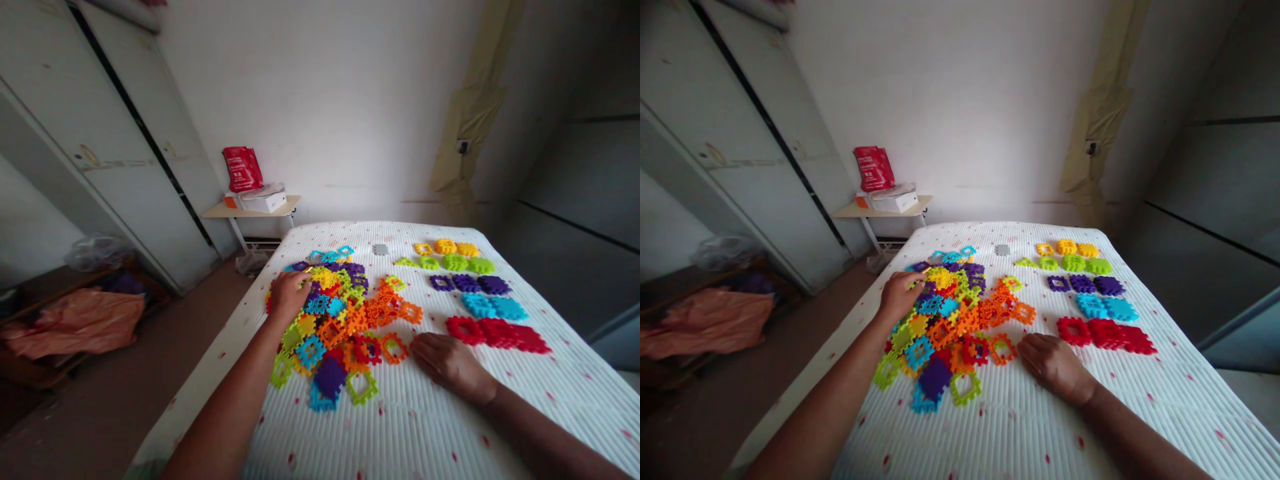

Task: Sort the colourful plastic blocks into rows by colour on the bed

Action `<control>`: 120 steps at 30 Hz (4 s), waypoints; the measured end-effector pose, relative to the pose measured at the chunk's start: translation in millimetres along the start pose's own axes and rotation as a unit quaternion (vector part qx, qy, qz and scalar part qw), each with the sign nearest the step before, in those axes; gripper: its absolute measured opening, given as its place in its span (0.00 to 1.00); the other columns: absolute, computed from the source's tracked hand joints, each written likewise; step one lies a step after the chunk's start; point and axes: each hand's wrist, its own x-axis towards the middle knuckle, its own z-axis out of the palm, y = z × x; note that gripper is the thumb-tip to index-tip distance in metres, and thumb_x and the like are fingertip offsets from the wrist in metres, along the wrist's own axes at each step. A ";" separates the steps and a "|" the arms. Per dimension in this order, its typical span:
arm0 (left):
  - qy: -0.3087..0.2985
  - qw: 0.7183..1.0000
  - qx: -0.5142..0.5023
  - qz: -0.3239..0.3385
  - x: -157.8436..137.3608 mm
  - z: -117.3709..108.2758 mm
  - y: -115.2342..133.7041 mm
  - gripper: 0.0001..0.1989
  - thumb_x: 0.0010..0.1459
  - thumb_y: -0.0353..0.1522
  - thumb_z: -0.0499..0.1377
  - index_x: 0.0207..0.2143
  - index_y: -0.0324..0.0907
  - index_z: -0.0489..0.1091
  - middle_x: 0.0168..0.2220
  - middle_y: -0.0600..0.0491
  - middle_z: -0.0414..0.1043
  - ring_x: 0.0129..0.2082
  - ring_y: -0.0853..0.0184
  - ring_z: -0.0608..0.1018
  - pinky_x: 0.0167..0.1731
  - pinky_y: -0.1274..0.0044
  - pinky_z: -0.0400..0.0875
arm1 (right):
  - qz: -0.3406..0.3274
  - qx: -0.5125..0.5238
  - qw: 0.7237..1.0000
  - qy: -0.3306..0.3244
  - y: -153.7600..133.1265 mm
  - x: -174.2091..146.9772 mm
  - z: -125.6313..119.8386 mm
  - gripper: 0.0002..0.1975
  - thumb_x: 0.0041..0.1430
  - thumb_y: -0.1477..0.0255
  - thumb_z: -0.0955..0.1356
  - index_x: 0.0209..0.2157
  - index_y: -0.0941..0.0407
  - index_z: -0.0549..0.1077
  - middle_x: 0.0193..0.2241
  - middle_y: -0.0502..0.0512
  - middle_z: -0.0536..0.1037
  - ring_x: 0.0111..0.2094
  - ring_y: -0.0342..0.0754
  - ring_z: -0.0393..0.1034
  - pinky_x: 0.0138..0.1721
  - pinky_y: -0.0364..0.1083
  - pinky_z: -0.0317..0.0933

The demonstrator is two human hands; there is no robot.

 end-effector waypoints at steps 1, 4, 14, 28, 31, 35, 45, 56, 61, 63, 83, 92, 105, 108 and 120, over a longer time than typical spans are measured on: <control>-0.020 1.000 0.014 0.000 8.4 3.5 3.7 0.12 0.52 0.35 0.54 0.37 0.46 0.75 0.40 0.51 0.76 0.44 0.61 0.73 0.46 0.71 0.63 | 0.003 0.000 1.000 0.003 -0.1 -0.4 0.6 0.15 0.64 0.73 0.57 0.28 0.56 0.70 0.24 0.56 0.72 0.26 0.45 0.67 0.27 0.43 0.58; -0.069 0.996 0.061 -0.015 24.5 15.3 18.5 0.14 0.47 0.38 0.59 0.36 0.45 0.75 0.39 0.46 0.75 0.44 0.53 0.72 0.44 0.65 0.62 | 0.012 -0.005 1.000 0.006 -1.0 -0.8 0.8 0.15 0.64 0.73 0.56 0.28 0.56 0.70 0.25 0.56 0.72 0.27 0.45 0.67 0.27 0.44 0.59; -0.168 0.977 0.125 -0.032 32.1 22.2 40.2 0.25 0.43 0.39 0.60 0.47 0.46 0.69 0.46 0.44 0.71 0.48 0.51 0.70 0.45 0.64 0.60 | 0.029 -0.015 0.999 -0.023 2.8 -4.4 8.6 0.14 0.65 0.74 0.56 0.31 0.58 0.69 0.27 0.55 0.71 0.28 0.44 0.66 0.29 0.43 0.57; -0.165 0.980 0.093 -0.065 40.7 42.6 60.6 0.19 0.39 0.42 0.62 0.33 0.41 0.73 0.42 0.39 0.73 0.49 0.45 0.67 0.50 0.55 0.50 | 0.038 0.009 0.999 -0.022 1.2 -2.1 5.9 0.14 0.65 0.74 0.55 0.30 0.59 0.68 0.26 0.55 0.70 0.27 0.43 0.65 0.29 0.42 0.56; -0.153 0.984 0.039 -0.084 41.1 48.5 64.3 0.13 0.39 0.37 0.61 0.28 0.39 0.72 0.37 0.38 0.73 0.47 0.44 0.69 0.48 0.55 0.52 | 0.041 0.008 0.999 -0.025 1.3 -2.5 6.2 0.15 0.65 0.73 0.55 0.30 0.58 0.68 0.26 0.55 0.70 0.27 0.43 0.64 0.29 0.42 0.56; -0.139 0.981 -0.090 -0.103 43.2 47.6 57.9 0.14 0.37 0.35 0.62 0.31 0.42 0.70 0.33 0.44 0.73 0.43 0.47 0.72 0.44 0.59 0.58 | 0.045 0.006 0.999 -0.023 0.2 -2.0 5.2 0.15 0.65 0.73 0.55 0.29 0.58 0.68 0.26 0.54 0.70 0.26 0.43 0.64 0.28 0.42 0.55; -0.149 0.842 -0.516 -0.051 33.6 28.8 47.8 0.24 0.39 0.35 0.63 0.39 0.44 0.58 0.35 0.54 0.71 0.34 0.65 0.75 0.36 0.73 0.67 | 0.050 0.018 0.998 -0.027 -0.8 0.0 6.4 0.15 0.65 0.74 0.55 0.28 0.58 0.67 0.26 0.55 0.70 0.27 0.42 0.63 0.29 0.42 0.56; -0.211 0.657 -0.721 -0.069 -1.1 25.7 73.2 0.30 0.40 0.28 0.65 0.48 0.45 0.64 0.39 0.52 0.72 0.39 0.67 0.73 0.41 0.76 0.64 | 0.159 0.153 0.968 0.121 1.8 40.1 -15.2 0.14 0.58 0.67 0.64 0.46 0.56 0.67 0.40 0.59 0.74 0.37 0.47 0.70 0.36 0.46 0.65; -0.203 0.677 -0.699 -0.110 -4.6 31.6 92.4 0.28 0.39 0.29 0.66 0.46 0.43 0.65 0.39 0.51 0.71 0.38 0.66 0.74 0.39 0.76 0.65 | 0.171 0.187 0.958 0.130 -2.3 86.5 -28.4 0.29 0.50 0.66 0.71 0.53 0.54 0.61 0.49 0.62 0.68 0.50 0.53 0.64 0.47 0.52 0.61; -0.193 0.690 -0.686 -0.127 -5.5 33.6 99.1 0.28 0.38 0.29 0.66 0.45 0.43 0.65 0.40 0.52 0.71 0.39 0.66 0.73 0.40 0.76 0.65 | 0.183 0.181 0.958 0.126 -1.4 97.8 -27.8 0.31 0.48 0.68 0.71 0.53 0.55 0.61 0.50 0.63 0.68 0.50 0.54 0.63 0.48 0.53 0.61; -0.166 0.665 -0.715 -0.139 2.3 53.2 128.8 0.18 0.46 0.34 0.62 0.41 0.43 0.65 0.37 0.54 0.72 0.38 0.67 0.75 0.41 0.74 0.69 | 0.165 0.037 0.984 0.056 38.7 100.8 -39.1 0.28 0.45 0.76 0.69 0.51 0.57 0.64 0.45 0.60 0.70 0.44 0.51 0.66 0.45 0.49 0.62; -0.138 0.779 -0.589 -0.166 7.6 49.9 92.0 0.22 0.44 0.40 0.64 0.41 0.42 0.68 0.40 0.50 0.74 0.43 0.60 0.76 0.46 0.70 0.69 | 0.373 -0.099 0.922 -0.024 254.8 49.0 -122.3 0.28 0.44 0.77 0.72 0.51 0.58 0.67 0.47 0.57 0.73 0.44 0.49 0.69 0.46 0.44 0.61; -0.116 0.839 -0.473 -0.243 17.8 30.6 72.7 0.22 0.37 0.47 0.64 0.35 0.47 0.72 0.39 0.51 0.76 0.44 0.54 0.76 0.46 0.67 0.71 | 0.394 -0.126 0.897 -0.158 342.4 41.0 -76.7 0.28 0.42 0.78 0.73 0.49 0.57 0.70 0.46 0.58 0.75 0.45 0.52 0.70 0.43 0.44 0.62; -0.118 0.848 -0.459 -0.239 18.2 34.3 65.1 0.21 0.39 0.47 0.63 0.36 0.48 0.73 0.39 0.51 0.76 0.44 0.56 0.76 0.45 0.70 0.71 | 0.389 -0.134 0.895 -0.170 348.2 41.7 -72.1 0.28 0.42 0.77 0.74 0.49 0.55 0.70 0.46 0.57 0.75 0.45 0.52 0.70 0.44 0.44 0.62; -0.106 0.836 -0.489 -0.225 22.0 30.2 71.8 0.20 0.41 0.43 0.64 0.36 0.44 0.72 0.37 0.49 0.76 0.40 0.57 0.77 0.44 0.68 0.70 | 0.384 -0.130 0.899 -0.167 352.3 41.1 -59.4 0.27 0.36 0.81 0.74 0.43 0.53 0.75 0.40 0.54 0.78 0.40 0.50 0.72 0.39 0.43 0.63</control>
